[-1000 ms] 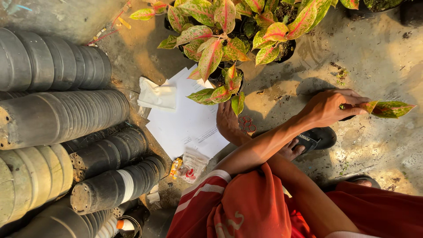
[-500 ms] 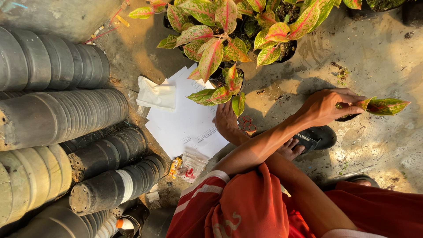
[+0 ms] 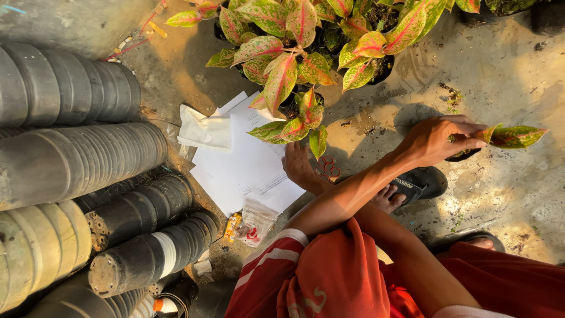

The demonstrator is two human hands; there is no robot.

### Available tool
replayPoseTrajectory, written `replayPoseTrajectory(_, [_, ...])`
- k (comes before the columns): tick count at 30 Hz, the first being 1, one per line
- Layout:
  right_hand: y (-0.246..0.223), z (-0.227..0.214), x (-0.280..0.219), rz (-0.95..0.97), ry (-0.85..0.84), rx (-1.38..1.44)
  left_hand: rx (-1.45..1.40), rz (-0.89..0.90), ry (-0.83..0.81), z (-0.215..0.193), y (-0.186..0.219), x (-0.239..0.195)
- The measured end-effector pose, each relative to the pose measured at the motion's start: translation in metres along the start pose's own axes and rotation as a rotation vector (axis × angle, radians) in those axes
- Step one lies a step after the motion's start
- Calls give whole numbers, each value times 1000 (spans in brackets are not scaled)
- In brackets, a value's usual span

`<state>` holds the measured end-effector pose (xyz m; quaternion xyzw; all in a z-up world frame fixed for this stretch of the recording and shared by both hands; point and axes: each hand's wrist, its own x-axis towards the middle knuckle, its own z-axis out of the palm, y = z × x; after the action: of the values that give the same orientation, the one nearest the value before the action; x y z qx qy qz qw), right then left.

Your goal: The person picks small plant cuttings from potted plants, places them into white paper sheets, and rolls the paper around each cutting to form a tight tube. The person repeats this process for several cuttings, placing the finished paper-wrapped bundles on the floor.

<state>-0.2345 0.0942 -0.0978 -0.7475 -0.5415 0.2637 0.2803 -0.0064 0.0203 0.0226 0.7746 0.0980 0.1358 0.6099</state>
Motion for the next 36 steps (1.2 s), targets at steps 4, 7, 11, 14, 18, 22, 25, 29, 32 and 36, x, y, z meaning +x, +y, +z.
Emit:
replayPoseTrajectory(4, [4, -24, -5, 194, -7, 539, 15, -54, -23, 0, 5, 6])
replayPoseTrajectory(7, [9, -64, -11, -17, 71, 529, 56, -75, -70, 2, 8, 16])
replayPoseTrajectory(11, [9, -137, -23, 139, -369, -27, 72, 7, -98, 0, 8, 33])
replayPoseTrajectory(14, [11, -195, -42, 238, -530, -273, 120, -8, -155, -5, 5, 47])
replayPoseTrajectory(18, [31, -291, -101, 257, -448, -374, 76, -174, -283, -10, 4, 67])
replayPoseTrajectory(22, [30, -389, -153, 410, -300, -483, -3, -271, -344, -23, 1, 73])
replayPoseTrajectory(25, [16, -467, -192, 728, -334, -444, -31, -211, -318, -32, -3, 72])
replayPoseTrajectory(29, [8, -530, -241, 1224, -400, -408, -100, -76, -213, -40, -5, 63])
replayPoseTrajectory(32, [31, -544, -278, 1054, -146, -506, -51, -98, -190, -42, 2, 48])
replayPoseTrajectory(36, [80, -549, -319, 755, 132, -605, 140, 46, -163, -43, 21, 34])
